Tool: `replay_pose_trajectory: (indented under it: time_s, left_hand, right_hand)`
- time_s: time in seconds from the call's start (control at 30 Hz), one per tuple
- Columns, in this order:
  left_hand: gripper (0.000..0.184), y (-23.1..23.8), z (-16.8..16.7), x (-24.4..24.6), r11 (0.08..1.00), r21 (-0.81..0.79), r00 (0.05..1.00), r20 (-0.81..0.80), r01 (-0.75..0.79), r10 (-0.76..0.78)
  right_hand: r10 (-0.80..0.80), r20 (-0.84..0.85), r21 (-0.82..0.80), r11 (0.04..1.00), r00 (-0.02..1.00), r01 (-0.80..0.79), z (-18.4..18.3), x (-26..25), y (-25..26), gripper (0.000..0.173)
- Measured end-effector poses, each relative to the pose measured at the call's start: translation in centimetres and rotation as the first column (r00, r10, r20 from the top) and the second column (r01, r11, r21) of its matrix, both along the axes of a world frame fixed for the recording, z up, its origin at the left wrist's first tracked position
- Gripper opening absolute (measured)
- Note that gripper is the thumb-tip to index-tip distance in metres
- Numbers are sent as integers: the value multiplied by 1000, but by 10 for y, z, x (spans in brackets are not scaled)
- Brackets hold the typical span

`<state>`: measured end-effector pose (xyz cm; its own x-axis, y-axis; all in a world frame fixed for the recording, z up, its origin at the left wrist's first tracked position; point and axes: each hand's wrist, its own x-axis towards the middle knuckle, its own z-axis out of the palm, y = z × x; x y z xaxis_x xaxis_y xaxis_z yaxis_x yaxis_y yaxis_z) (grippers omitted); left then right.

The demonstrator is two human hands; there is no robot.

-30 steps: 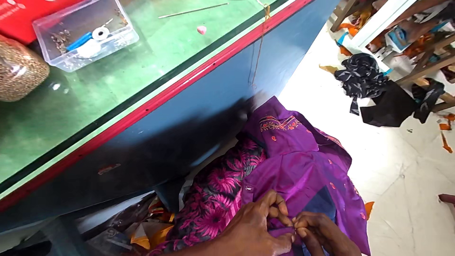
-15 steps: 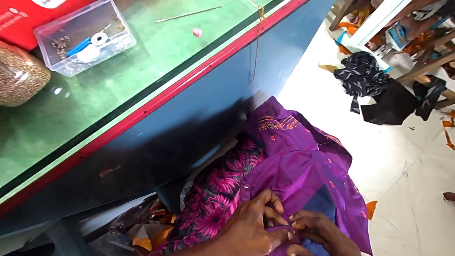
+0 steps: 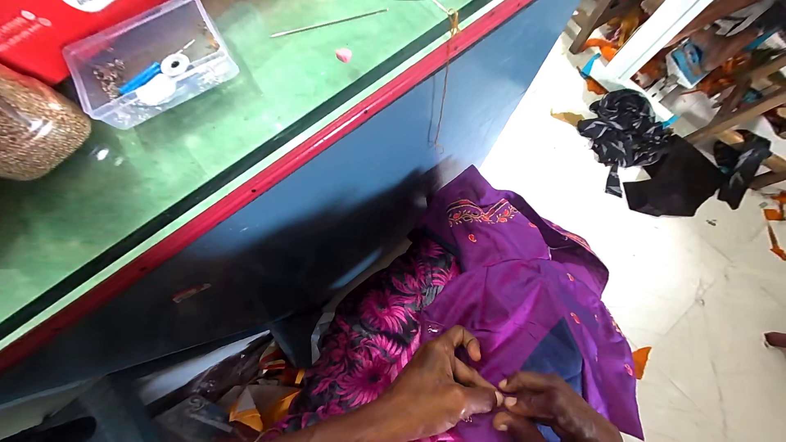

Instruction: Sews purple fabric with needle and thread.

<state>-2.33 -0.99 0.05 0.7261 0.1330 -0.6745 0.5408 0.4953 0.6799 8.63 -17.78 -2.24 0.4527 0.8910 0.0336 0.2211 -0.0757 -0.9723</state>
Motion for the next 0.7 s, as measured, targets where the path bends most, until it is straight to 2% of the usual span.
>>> replay_pose_trajectory:
  time_s: [0.1, 0.23, 0.37, 0.47, 0.6, 0.7]
  left_hand:
    - [35, -1, -1, 0, 1000, -3, 1000, 1, -23, 23]
    - [34, -4, -2, -4, 994, 98, 996, 74, -51, 44]
    - [34, -6, -5, -6, 989, 128, 992, 111, -80, 66]
    - [32, -11, -6, -7, 978, 188, 986, 159, -86, 56]
    - [29, -13, -3, -9, 972, 232, 980, 198, -35, -12]
    - [31, -11, -4, -8, 981, 192, 985, 174, -31, -3]
  right_hand:
    - [-33, -34, 8, 999, 999, 34, 0, -4, 2, 12]
    - [-91, -76, 40, 995, 993, 94, -5, -8, 4, 6]
    - [-133, 13, 38, 990, 991, 133, -8, -14, 3, 7]
    - [-158, 56, 10, 987, 986, 158, -7, -14, 1, 14]
    - [-130, -69, 34, 991, 989, 132, -8, -12, -2, 13]
    - [-122, -147, 36, 991, 982, 128, -6, -13, -4, 11]
